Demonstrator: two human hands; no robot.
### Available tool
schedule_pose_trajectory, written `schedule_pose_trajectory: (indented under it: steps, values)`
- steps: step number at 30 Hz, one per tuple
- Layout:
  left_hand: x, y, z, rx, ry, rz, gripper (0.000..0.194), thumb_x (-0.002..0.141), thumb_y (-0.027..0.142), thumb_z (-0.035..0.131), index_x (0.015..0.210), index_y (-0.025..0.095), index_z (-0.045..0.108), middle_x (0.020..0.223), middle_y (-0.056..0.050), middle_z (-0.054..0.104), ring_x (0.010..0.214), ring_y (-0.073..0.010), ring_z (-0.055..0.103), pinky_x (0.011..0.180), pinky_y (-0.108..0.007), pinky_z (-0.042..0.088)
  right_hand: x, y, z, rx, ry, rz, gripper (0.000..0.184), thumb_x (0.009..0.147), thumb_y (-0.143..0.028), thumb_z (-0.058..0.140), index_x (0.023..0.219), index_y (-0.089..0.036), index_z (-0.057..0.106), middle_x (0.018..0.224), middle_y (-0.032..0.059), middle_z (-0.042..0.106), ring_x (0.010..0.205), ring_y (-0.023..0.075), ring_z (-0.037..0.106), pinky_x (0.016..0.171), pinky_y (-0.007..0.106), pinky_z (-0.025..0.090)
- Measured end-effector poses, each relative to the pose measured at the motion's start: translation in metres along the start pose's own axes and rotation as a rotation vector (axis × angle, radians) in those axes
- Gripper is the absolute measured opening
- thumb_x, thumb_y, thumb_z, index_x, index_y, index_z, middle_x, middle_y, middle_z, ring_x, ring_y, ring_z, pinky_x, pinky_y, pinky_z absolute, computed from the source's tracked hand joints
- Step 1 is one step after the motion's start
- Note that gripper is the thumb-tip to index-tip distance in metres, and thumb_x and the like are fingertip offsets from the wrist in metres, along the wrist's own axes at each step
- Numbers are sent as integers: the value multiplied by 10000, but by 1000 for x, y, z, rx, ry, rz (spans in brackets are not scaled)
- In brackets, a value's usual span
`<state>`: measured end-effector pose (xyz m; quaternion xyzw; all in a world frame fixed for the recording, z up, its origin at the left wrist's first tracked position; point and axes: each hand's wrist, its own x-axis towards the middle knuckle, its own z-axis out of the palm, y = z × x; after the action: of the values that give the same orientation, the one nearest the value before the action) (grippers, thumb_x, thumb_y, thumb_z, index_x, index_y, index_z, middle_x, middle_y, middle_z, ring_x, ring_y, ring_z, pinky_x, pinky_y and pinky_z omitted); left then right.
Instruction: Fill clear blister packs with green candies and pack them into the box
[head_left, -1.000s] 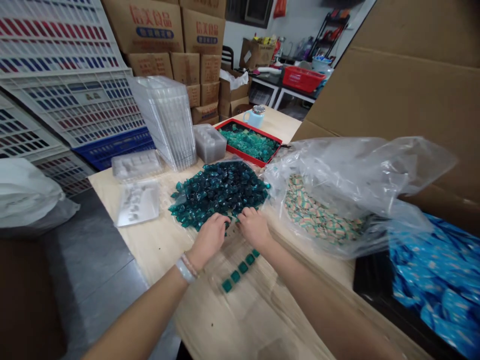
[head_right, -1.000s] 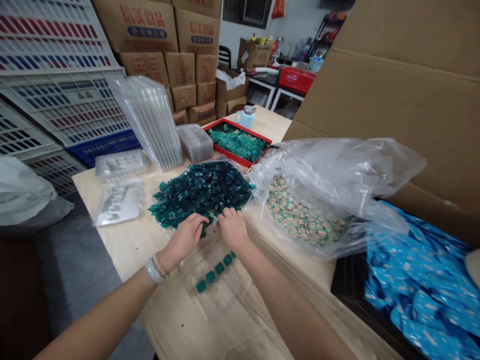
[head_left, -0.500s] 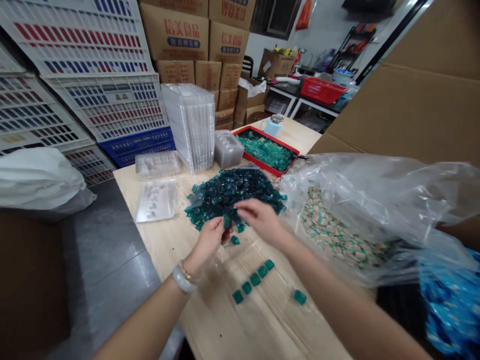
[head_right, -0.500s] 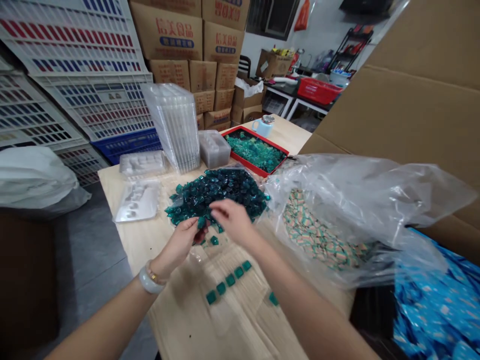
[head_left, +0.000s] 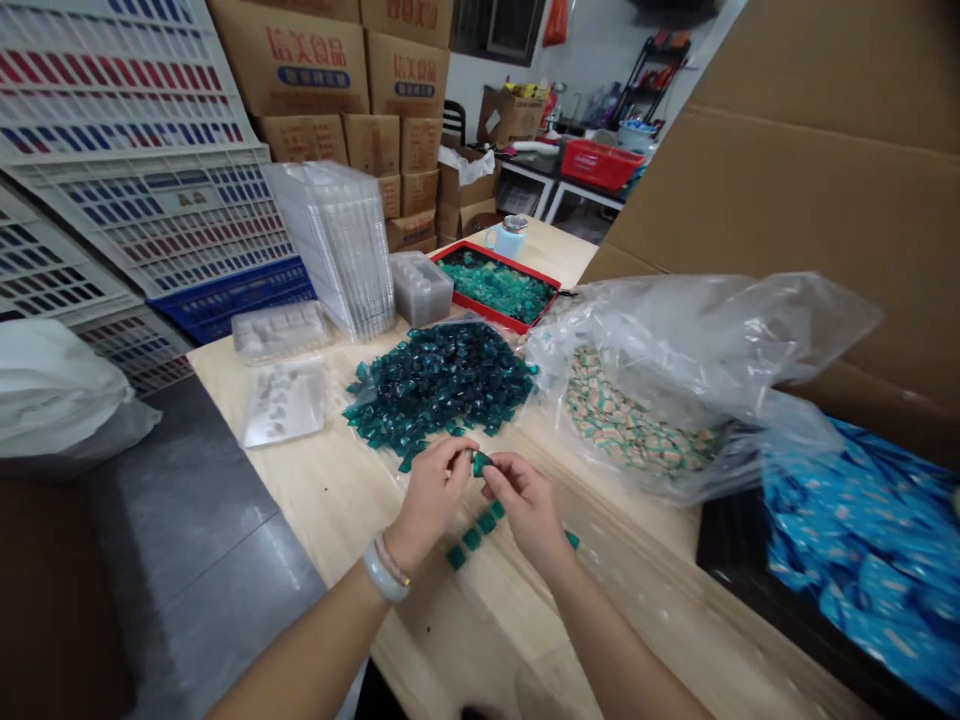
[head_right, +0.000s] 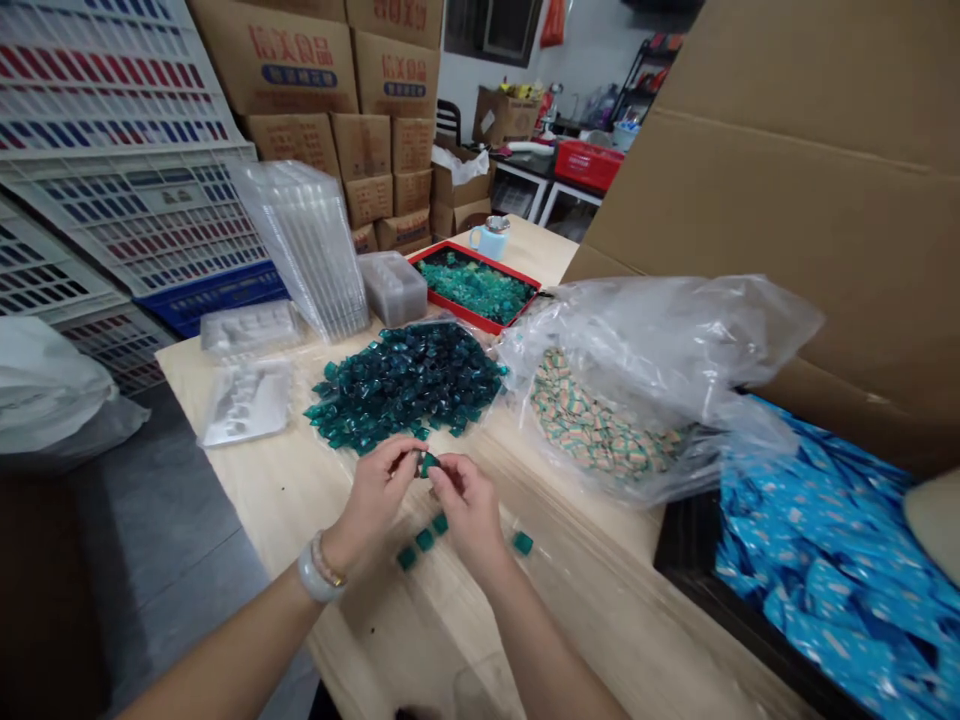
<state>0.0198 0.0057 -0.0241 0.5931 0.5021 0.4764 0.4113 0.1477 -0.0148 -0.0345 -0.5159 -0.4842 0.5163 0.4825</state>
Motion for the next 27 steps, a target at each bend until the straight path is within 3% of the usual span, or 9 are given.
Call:
schedule_pose_trajectory:
  steps: [4, 7, 9, 12, 14, 18, 22, 24, 27]
  values:
    - [1, 7, 7, -319, -46, -332, 156, 697, 240, 492, 768, 136, 584, 584, 10, 515, 488, -81, 453, 474, -202, 367, -16, -2, -16, 388, 47, 202, 231, 644, -376, 627, 737, -174, 564, 570, -28, 540, 492, 85, 483, 510, 235, 384]
    - [-2, 12, 11, -442, -137, -443, 143, 646, 214, 516, 732, 124, 586, 566, 16, 504, 475, -66, 436, 460, -187, 340, -29, -8, -52, 446, 71, 261, 268, 600, -391, 660, 720, -170, 570, 593, -10, 569, 497, 93, 502, 512, 243, 392]
    - [-4, 15, 12, -496, -167, -494, 127, 619, 195, 515, 705, 128, 579, 545, 24, 493, 466, -60, 429, 457, -181, 330, -39, -13, -91, 333, 178, 220, 287, 594, -409, 659, 734, -173, 575, 606, -2, 581, 511, 99, 511, 532, 252, 405]
    - [-5, 17, 18, -575, -186, -557, 91, 582, 168, 505, 656, 137, 548, 506, 38, 466, 442, -56, 412, 442, -179, 316, -58, -19, -149, -67, 366, 106, 260, 616, -394, 641, 752, -183, 575, 600, -9, 572, 535, 109, 509, 561, 259, 409]
    - [-6, 19, 25, -622, -223, -610, 69, 572, 170, 497, 625, 136, 526, 497, 39, 454, 425, -53, 392, 414, -176, 290, -68, -19, -169, -434, 282, 73, 182, 655, -351, 606, 702, -178, 575, 589, -4, 551, 540, 119, 493, 549, 259, 394]
    - [-7, 25, 39, -652, -292, -671, 73, 588, 196, 524, 608, 129, 501, 533, 35, 459, 430, -37, 376, 404, -162, 267, -73, -8, -156, -1010, -61, 12, 134, 749, -228, 489, 654, -170, 564, 647, 28, 546, 600, 139, 509, 568, 257, 379]
    - [11, 35, 41, -546, -369, -588, 150, 604, 242, 589, 631, 113, 515, 525, 33, 449, 448, -37, 385, 427, -161, 285, -64, 2, -129, -1301, -215, 53, 134, 744, -123, 457, 713, -160, 581, 741, 74, 583, 650, 160, 560, 572, 249, 389]
    - [45, 43, 44, -436, -338, -447, 182, 623, 272, 590, 660, 102, 536, 500, 29, 445, 445, -49, 393, 440, -176, 310, -60, 4, -123, -1391, -253, 88, 165, 737, -97, 442, 723, -150, 599, 751, 95, 592, 629, 175, 572, 546, 255, 392]
    - [133, 58, 56, -213, -142, -65, 227, 697, 265, 521, 812, 74, 564, 573, -7, 506, 520, -85, 467, 533, -216, 387, -59, 5, -121, -1415, -273, 116, 232, 737, -63, 401, 777, -145, 615, 783, 105, 598, 639, 184, 587, 551, 261, 406]
